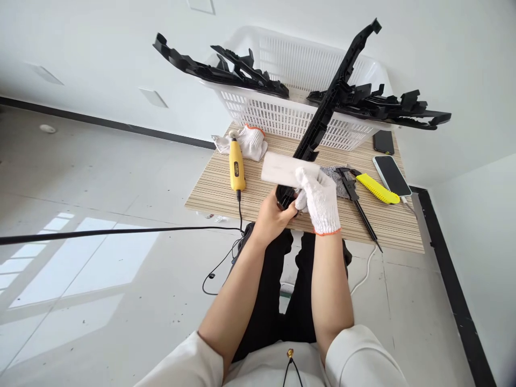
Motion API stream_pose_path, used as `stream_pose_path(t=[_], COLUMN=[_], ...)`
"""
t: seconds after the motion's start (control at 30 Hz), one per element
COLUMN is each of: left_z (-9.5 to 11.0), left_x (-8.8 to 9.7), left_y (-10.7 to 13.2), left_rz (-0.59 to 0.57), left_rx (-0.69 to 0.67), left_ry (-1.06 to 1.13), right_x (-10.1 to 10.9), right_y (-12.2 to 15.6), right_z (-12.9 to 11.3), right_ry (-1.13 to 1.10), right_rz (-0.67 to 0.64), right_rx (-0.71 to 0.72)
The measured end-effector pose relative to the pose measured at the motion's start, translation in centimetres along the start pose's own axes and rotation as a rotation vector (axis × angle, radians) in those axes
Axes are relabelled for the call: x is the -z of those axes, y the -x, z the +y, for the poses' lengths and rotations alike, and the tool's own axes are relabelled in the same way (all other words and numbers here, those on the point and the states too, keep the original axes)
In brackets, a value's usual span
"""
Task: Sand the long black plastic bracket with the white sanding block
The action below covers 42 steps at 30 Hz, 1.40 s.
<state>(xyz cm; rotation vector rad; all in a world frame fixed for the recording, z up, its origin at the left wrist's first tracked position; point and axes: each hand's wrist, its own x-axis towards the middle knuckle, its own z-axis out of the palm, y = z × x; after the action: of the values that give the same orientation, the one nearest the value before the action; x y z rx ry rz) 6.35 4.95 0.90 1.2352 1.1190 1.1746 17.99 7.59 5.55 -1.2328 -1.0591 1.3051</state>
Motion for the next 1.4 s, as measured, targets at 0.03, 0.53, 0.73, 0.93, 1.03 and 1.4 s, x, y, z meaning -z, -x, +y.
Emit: stream_pose_path(t=[0.03,0.53,0.73,0.93,1.03,1.4], left_z=[0.2,0.4,0.6,0.7,0.6,0.6], left_x=[0.0,0.1,0.1,0.0,0.0,0.2], left_y=[0.0,0.2,0.3,0.4,0.4,0.5], left_rz=[0.006,-0.057,-0.056,-0.025,-0.051,-0.065], left_rx=[-0.014,-0.127,-0.164,-0.085,-0.123,-0.102], left_ry=[-0.013,-0.144,-0.197,-0.255,-0.235,-0.129], right_x=[0.2,1.1,1.7,0.9,0.6,0.5], right_y=[0.0,0.0,0.1,0.1,0.0,0.2], right_z=[-0.1,-0.2,-0.4,-0.5,-0.5,-0.3], right_ry=[0.016,-0.063,-0.04,-0.026,-0.018,-0.064], right_rz=[-0.04,-0.159,-0.195,-0.071,-0.067,0.011], right_rx=[-0.009,-0.098,-0.142,-0.134,-0.111,-0.038])
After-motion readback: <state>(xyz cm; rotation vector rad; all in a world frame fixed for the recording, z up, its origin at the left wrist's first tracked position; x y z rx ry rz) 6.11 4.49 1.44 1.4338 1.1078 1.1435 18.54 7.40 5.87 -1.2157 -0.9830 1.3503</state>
